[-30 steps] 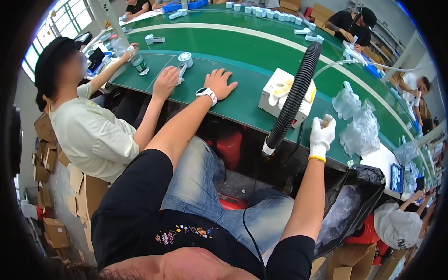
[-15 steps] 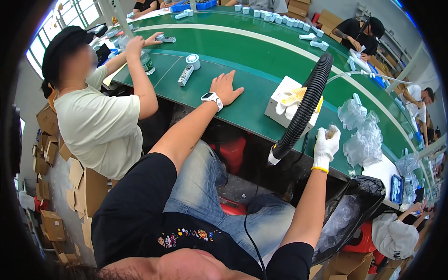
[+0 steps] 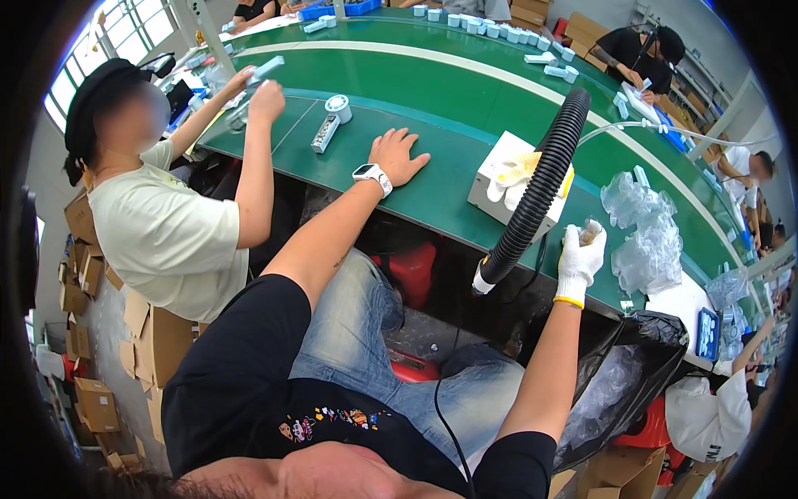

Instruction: Manual assembly of electronic components, fitting plastic housings and caps together on a production line.

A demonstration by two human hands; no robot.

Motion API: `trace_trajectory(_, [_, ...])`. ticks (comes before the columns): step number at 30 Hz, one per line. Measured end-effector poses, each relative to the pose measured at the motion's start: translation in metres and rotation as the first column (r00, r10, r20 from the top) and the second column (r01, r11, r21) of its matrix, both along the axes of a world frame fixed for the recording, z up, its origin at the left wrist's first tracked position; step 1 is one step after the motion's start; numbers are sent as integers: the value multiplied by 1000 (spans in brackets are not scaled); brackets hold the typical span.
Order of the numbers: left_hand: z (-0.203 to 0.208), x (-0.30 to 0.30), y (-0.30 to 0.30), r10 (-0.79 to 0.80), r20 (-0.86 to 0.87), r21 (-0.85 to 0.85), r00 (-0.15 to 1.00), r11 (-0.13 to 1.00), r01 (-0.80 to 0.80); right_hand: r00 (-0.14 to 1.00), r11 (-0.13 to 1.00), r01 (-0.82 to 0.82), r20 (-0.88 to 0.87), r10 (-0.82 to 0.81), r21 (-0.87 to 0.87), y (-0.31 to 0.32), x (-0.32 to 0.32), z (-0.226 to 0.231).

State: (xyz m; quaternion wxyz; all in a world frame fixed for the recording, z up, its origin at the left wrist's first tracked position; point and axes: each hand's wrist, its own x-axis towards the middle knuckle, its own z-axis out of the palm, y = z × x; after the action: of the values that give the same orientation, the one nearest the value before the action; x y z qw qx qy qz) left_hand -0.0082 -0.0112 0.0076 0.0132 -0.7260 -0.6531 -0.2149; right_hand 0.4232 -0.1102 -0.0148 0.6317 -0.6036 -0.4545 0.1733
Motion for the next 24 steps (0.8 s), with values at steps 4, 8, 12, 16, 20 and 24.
trace_trajectory(4, [-2,0,1,-1,28,23,1000,1000,0,1000,1000,-12,-10,12,13,0,-2,2])
trace_trajectory(8, [-1,0,1,0,2,-12,1000,1000,0,998,999,-32,-56,34,28,1,-2,1])
trace_trajectory(12, [-2,0,-1,-1,15,19,1000,1000,1,997,999,-37,-71,39,34,1,-1,-1])
trace_trajectory(16, [1,1,0,-2,-4,-4,1000,1000,2,997,999,-36,-66,38,40,2,0,-2])
trace_trajectory(20, [-2,0,0,1,30,18,1000,1000,-1,998,999,-23,-52,25,30,0,-3,3])
trace_trajectory(24, [-1,-1,0,-8,-6,-7,1000,1000,8,999,1000,9,-33,-9,14,-3,-6,4])
